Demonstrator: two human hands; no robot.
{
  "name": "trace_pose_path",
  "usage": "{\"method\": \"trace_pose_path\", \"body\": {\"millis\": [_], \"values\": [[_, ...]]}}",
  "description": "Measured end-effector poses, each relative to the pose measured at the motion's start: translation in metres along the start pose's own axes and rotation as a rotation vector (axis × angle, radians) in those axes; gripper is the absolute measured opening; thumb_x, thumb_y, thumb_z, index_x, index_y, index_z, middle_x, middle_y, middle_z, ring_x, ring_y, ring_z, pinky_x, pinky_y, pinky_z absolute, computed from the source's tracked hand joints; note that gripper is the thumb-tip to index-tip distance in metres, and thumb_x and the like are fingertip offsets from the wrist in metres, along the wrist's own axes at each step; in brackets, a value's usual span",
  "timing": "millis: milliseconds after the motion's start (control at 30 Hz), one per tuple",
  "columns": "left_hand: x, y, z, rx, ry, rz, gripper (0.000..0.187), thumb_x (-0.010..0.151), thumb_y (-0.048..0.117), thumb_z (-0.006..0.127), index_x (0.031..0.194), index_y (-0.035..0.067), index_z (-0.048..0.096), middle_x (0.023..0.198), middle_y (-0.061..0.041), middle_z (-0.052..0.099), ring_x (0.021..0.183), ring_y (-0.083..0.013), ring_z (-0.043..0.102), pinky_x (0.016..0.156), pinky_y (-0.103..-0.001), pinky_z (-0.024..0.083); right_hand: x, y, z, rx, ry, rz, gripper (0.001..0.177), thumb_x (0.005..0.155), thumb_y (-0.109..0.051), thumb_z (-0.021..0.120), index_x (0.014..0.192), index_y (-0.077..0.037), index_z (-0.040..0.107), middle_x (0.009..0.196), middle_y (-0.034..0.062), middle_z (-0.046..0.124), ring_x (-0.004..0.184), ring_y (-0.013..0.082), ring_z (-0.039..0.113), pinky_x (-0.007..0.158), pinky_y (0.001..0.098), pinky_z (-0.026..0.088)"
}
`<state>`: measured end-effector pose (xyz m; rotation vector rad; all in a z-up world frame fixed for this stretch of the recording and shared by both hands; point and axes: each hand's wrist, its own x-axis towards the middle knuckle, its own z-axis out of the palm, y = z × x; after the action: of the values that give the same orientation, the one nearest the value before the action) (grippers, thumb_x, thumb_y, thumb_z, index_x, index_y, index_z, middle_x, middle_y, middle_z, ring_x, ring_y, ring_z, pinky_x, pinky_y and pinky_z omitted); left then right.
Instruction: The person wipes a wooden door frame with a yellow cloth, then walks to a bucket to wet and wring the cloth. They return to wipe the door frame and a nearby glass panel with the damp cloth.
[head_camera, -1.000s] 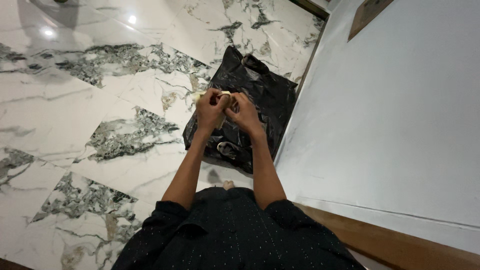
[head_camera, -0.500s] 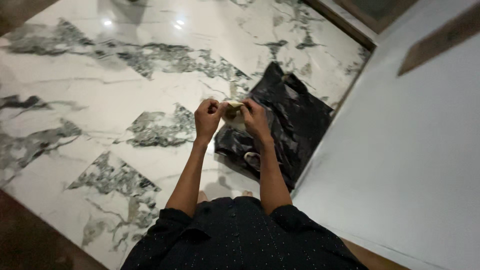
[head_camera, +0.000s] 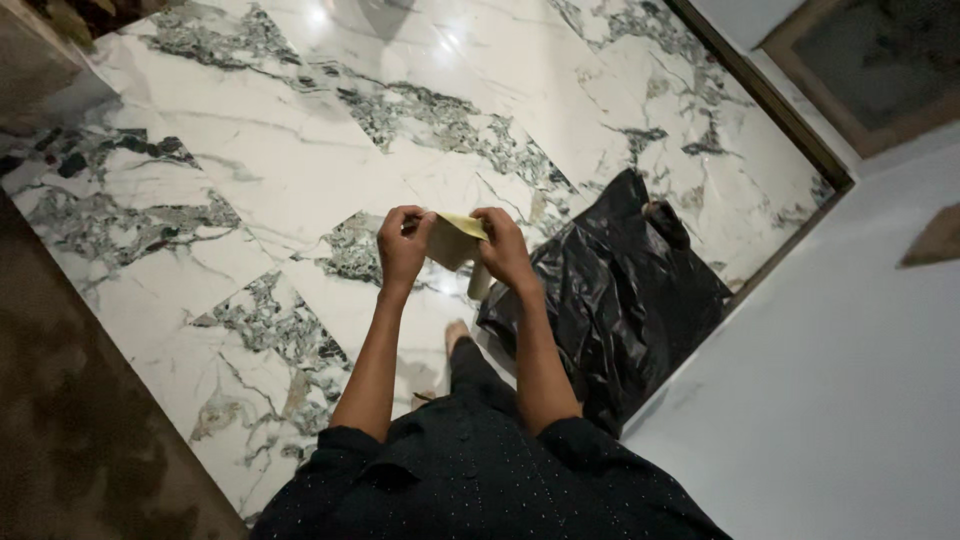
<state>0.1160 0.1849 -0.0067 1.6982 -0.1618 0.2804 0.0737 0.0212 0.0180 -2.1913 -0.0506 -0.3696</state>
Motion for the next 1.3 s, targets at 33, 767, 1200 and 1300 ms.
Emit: {"method": "trace_pose_path", "body": {"millis": [33,767,1200,1300], "values": [[0.007,-0.006,0.000,0.003,0.020,-0.027,0.016,0.079,0.015,0.069,0.084,0.003,0.059,0.082,-0.006,0.061,0.072,-0.0143,0.061,0.067,-0.027,0.050,0.007,0.008,0.003,-0.003,-0.008,0.005,0.033,0.067,0.005,0.051,0.099,-0.002,0.056,0.090,0.0146,0.057,0.083,0.0281,0.058,0.073,0.0340,0.047],[0.260,-0.079,0.097,0.310,0.123,-0.001,0.014,0.072,0.014,0.071,0.080,0.009,0.062,0.086,-0.006,0.056,0.075,-0.0201,0.061,0.065,-0.032,0.048,0.292,0.092,-0.010,0.214,0.236,0.100,0.022,0.073,-0.001,0.056,0.094,-0.004,0.064,0.082,0.0054,0.055,0.075,0.0124,0.053,0.064,0.0262,0.049],[0.435,-0.154,0.136,0.110,0.034,-0.177,0.013,0.081,0.016,0.065,0.085,0.005,0.058,0.082,-0.006,0.065,0.067,-0.0193,0.065,0.060,-0.029,0.047,0.449,0.135,0.022,0.169,0.252,0.190,0.021,0.078,0.000,0.053,0.096,-0.001,0.063,0.083,0.0082,0.066,0.077,0.0122,0.061,0.070,0.0234,0.047],[0.500,-0.153,0.135,0.020,0.047,-0.198,0.018,0.080,0.020,0.066,0.081,0.004,0.058,0.072,-0.005,0.066,0.067,-0.0157,0.067,0.059,-0.025,0.048,0.508,0.135,0.028,0.216,0.265,0.175,0.020,0.079,-0.001,0.052,0.097,-0.001,0.063,0.082,0.0079,0.066,0.076,0.0117,0.060,0.070,0.0229,0.047]]}}
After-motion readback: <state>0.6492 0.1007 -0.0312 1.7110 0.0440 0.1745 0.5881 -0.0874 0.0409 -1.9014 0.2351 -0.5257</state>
